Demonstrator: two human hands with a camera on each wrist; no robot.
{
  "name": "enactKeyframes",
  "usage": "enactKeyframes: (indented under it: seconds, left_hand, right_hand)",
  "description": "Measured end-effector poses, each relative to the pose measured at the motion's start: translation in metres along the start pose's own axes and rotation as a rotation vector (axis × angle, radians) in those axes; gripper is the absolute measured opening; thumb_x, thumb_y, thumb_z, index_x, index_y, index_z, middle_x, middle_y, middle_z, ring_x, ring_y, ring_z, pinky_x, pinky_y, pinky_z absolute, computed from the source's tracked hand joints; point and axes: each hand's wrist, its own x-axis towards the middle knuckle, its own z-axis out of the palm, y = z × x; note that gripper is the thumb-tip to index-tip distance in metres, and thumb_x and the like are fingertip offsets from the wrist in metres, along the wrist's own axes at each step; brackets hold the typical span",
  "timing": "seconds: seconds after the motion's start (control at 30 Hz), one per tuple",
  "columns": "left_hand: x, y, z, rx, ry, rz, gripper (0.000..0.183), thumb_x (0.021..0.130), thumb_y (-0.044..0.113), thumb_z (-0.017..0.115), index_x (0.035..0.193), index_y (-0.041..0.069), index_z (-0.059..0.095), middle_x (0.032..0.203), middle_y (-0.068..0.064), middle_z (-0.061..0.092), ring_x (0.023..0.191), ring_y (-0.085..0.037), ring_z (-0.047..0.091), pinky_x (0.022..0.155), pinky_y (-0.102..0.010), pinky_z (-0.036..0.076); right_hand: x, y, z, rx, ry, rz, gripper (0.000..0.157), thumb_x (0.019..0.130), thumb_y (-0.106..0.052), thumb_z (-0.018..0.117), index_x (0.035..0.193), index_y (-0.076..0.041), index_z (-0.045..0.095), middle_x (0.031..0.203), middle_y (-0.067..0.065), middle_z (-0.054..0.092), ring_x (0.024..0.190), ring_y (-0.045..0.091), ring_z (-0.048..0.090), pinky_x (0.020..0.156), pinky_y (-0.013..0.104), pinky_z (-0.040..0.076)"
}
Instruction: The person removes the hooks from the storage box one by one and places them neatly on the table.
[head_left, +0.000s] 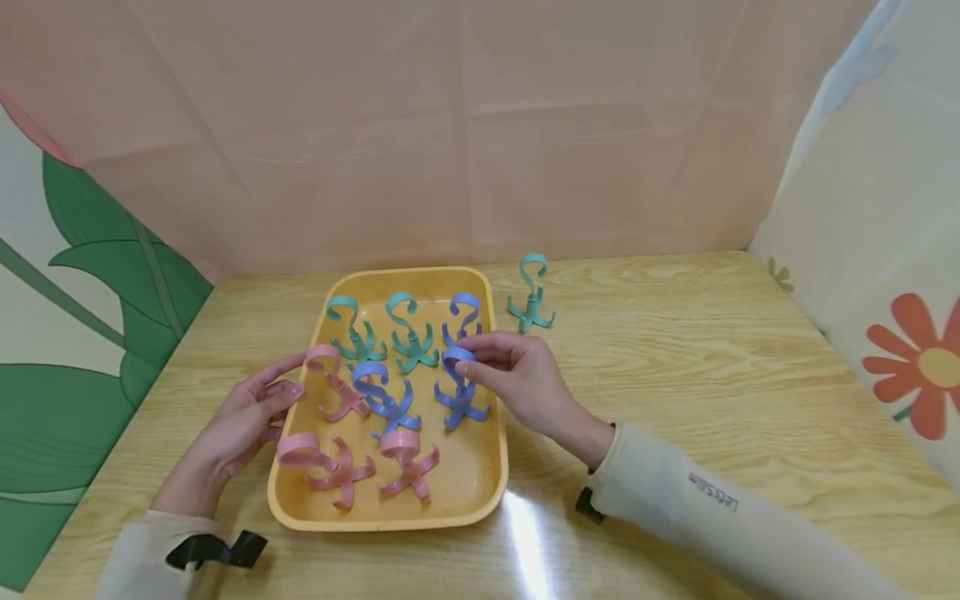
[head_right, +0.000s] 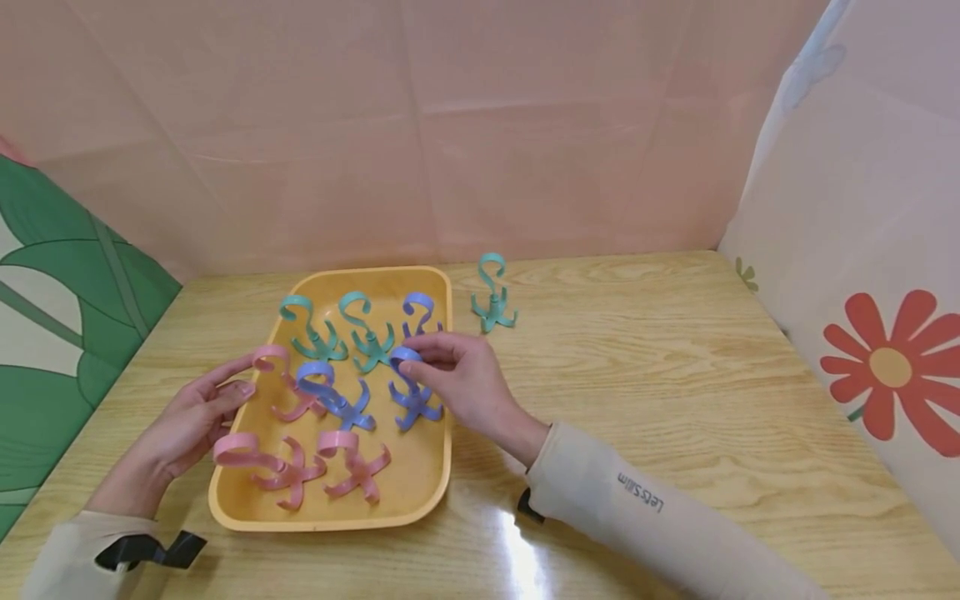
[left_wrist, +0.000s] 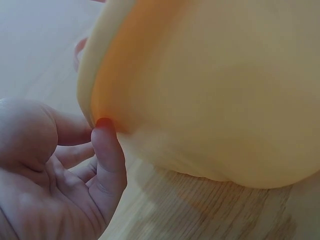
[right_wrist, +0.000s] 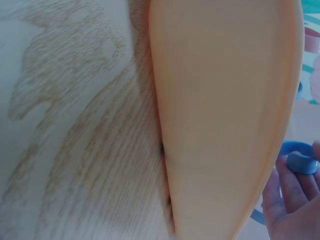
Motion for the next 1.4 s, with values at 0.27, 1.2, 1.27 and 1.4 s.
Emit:
enactKeyframes:
  seconds: [0.27, 1.2, 1.27, 1.4]
  left_hand:
    - [0.001, 0.000, 0.000, 0.015, 0.003, -0.006, 0.058, 0.107, 0.027, 0.052, 0.158, 0.012, 0.028, 0.105, -0.004, 0.064, 0.091, -0.017, 0.069, 0.072, -0.037, 0.060]
    - [0.001, 0.002, 0.001, 0.017, -0.002, -0.020, 0.060, 0.107, 0.027, 0.051, 0.160, 0.014, 0.026, 0.107, -0.007, 0.064, 0.092, -0.019, 0.069, 0.074, -0.038, 0.060]
    - [0.001, 0.002, 0.001, 0.011, -0.002, -0.022, 0.060, 0.107, 0.028, 0.051, 0.160, 0.015, 0.025, 0.108, -0.007, 0.064, 0.093, -0.019, 0.069, 0.074, -0.038, 0.060]
    - [0.001, 0.001, 0.001, 0.000, 0.001, -0.021, 0.061, 0.107, 0.027, 0.052, 0.160, 0.016, 0.025, 0.107, -0.005, 0.066, 0.093, -0.018, 0.068, 0.073, -0.038, 0.060]
  right_hand:
    - [0.000, 0.001, -0.001, 0.018, -0.011, -0.025, 0.022, 0.091, -0.001, 0.074, 0.112, 0.001, 0.073, 0.104, 0.011, 0.075, 0.093, 0.022, 0.072, 0.082, 0.034, 0.058]
    - [-0.009, -0.037, -0.016, 0.051, -0.007, -0.125, 0.022, 0.091, 0.001, 0.072, 0.113, 0.004, 0.072, 0.106, 0.013, 0.074, 0.094, 0.024, 0.073, 0.082, 0.037, 0.058]
    - [-0.011, -0.040, -0.017, 0.058, -0.009, -0.133, 0.022, 0.091, 0.002, 0.072, 0.113, 0.004, 0.072, 0.107, 0.013, 0.074, 0.094, 0.024, 0.073, 0.083, 0.037, 0.058]
    - [-0.014, -0.046, -0.021, 0.058, -0.007, -0.151, 0.023, 0.090, 0.003, 0.072, 0.113, 0.003, 0.072, 0.108, 0.011, 0.074, 0.095, 0.025, 0.072, 0.083, 0.038, 0.058]
